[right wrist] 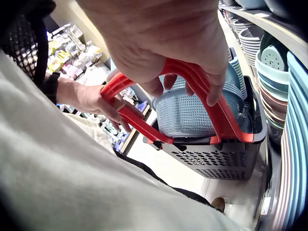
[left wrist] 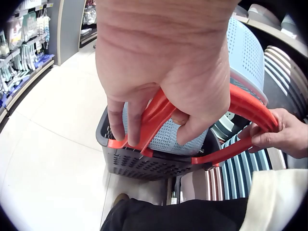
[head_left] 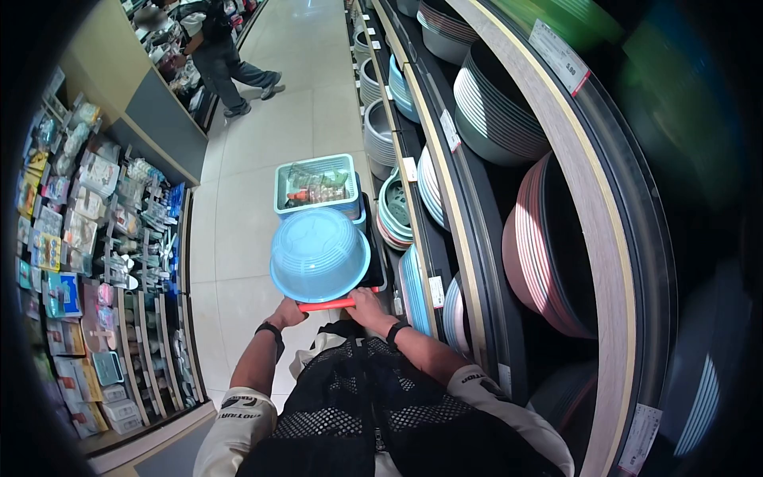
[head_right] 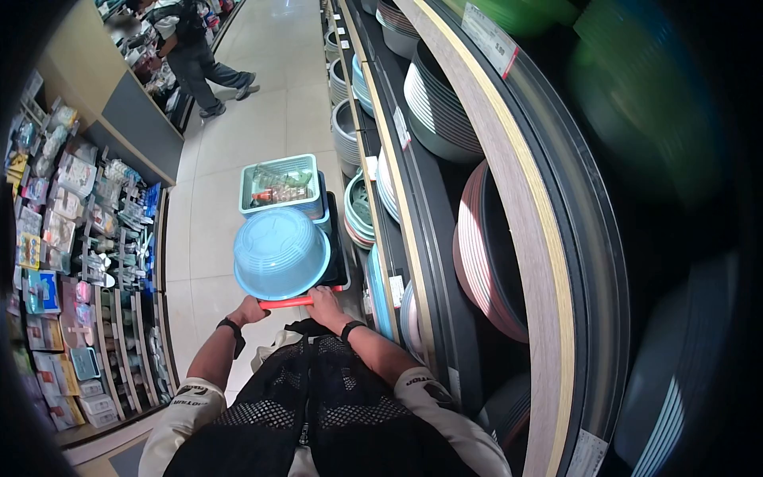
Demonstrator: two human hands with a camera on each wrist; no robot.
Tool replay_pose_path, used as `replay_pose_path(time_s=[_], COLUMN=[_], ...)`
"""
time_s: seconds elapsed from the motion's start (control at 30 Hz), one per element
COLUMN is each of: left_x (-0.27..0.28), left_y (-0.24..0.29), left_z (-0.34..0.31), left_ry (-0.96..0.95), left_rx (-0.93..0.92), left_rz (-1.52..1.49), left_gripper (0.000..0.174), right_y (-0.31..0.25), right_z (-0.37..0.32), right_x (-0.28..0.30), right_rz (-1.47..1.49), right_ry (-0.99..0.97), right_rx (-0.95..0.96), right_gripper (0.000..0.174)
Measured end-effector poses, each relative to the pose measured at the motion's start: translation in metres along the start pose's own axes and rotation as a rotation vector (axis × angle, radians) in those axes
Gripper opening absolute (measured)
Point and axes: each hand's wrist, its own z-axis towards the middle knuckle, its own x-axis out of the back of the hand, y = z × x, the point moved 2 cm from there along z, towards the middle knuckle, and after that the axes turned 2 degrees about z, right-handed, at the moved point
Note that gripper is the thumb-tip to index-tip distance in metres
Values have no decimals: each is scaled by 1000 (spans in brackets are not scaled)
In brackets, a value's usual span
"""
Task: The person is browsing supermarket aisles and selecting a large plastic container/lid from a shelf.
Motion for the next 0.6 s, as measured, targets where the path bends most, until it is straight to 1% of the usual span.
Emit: replay_pose_path(time_s=[0.07, 0.17, 0.27, 0.4, 0.47, 0.5, 0.57, 0.6], left_x=[-4, -12, 5, 1, -1, 0, -6, -7], left_y=[-7, -21, 6, -2, -4, -9, -12, -14], left_z=[7, 16, 7, 12, 15, 15, 18, 18], left_ry=[12, 33, -18, -3, -95, -101, -47, -52], left_rx=[-61, -84, -32, -75, -21, -22, -89, -91], left_rz=[8, 38, 43, 6, -42, -44, -16, -16], left_gripper=[39, 39, 40, 40, 36, 36, 34, 34], right_y=[2, 1, 1, 4, 8, 2, 2, 3], right_z=[0, 2, 4, 8, 8, 9, 9, 11], right_x=[0, 1, 5, 5, 6, 7, 11, 10], right_rz=[16, 0, -6, 10, -3, -3, -2, -2], right_ry=[13, 53, 11, 3, -19, -20, -61, -59], right_rx=[13, 31, 34, 49, 51, 45, 33, 29], right_gripper=[28, 30, 31, 31, 32, 32, 31, 31])
